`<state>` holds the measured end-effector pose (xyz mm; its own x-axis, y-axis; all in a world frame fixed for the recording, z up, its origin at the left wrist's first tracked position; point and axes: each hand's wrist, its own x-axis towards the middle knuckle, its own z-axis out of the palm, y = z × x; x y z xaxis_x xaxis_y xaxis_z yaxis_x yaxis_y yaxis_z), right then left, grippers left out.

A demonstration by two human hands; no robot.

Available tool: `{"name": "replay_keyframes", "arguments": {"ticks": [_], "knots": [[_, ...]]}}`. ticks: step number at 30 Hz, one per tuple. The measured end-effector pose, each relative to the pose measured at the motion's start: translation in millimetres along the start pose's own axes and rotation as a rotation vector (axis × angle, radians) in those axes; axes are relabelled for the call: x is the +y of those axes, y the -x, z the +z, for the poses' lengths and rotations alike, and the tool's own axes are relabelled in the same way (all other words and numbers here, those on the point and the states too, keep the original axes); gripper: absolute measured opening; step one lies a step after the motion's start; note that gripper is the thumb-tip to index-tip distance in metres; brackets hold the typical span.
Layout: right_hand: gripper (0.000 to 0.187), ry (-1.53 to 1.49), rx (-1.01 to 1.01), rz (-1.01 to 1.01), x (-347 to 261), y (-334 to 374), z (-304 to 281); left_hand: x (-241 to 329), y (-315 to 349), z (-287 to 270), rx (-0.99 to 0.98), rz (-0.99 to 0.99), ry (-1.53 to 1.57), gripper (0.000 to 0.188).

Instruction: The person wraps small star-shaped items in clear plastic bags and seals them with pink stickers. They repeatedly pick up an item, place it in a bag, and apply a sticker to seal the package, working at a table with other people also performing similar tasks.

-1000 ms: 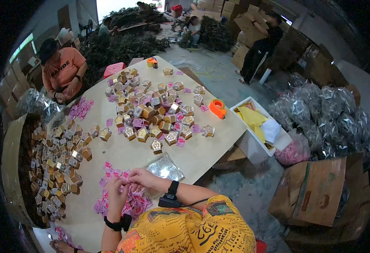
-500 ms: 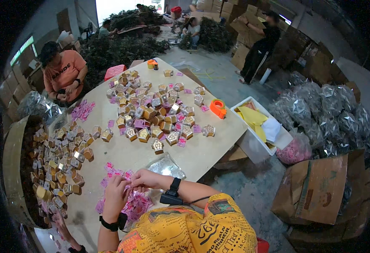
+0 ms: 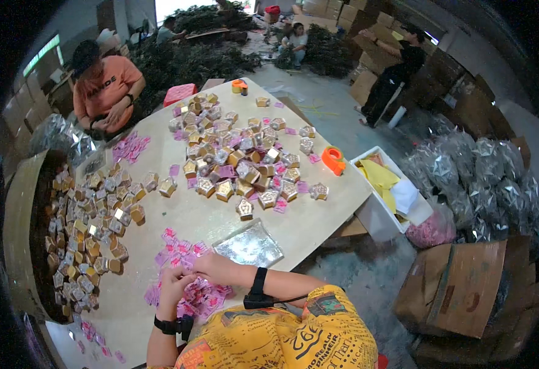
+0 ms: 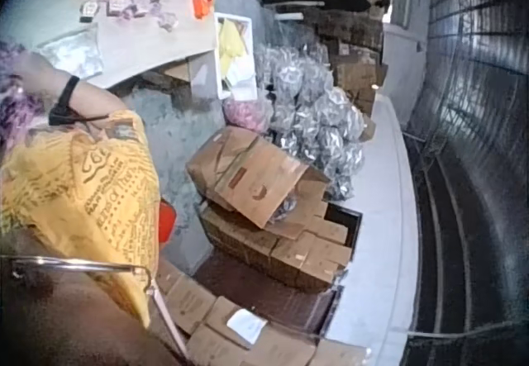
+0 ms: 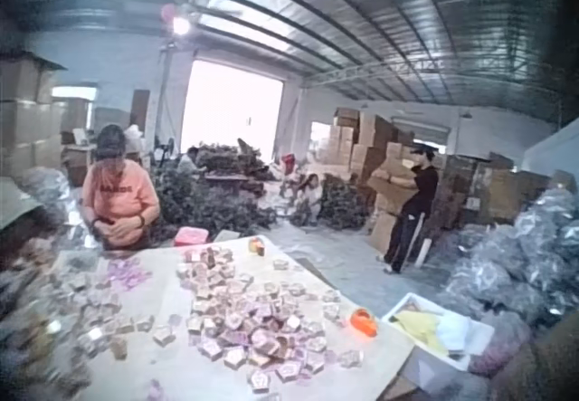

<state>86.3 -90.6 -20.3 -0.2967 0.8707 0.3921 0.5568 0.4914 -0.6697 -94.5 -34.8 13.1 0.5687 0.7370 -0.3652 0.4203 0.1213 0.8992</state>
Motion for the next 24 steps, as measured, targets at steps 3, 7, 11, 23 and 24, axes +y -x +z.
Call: {"name": "replay_keyframes", "arguments": {"ticks": [3,7,11,23,24], "knots": [[0.013,0.106,-0.192,-0.006,2,-5,17,-45,-7,-12,-0.087,-0.011,0.317,0.01],[0.011,0.11,-0.175,-0.087,4,-11,34,-64,-12,-26,-0.216,-0.184,0.44,0.016],[0.01,0.258,-0.191,-0.059,0,-19,38,-59,-22,-37,-0.254,-0.134,0.209,0.023],[0.009,0.432,-0.119,0.298,8,14,9,-77,-220,-173,0.667,0.141,-0.76,0.037],[0.009,0.417,-0.099,0.3,2,16,8,-78,-235,-176,0.663,0.091,-0.686,0.038]]}}
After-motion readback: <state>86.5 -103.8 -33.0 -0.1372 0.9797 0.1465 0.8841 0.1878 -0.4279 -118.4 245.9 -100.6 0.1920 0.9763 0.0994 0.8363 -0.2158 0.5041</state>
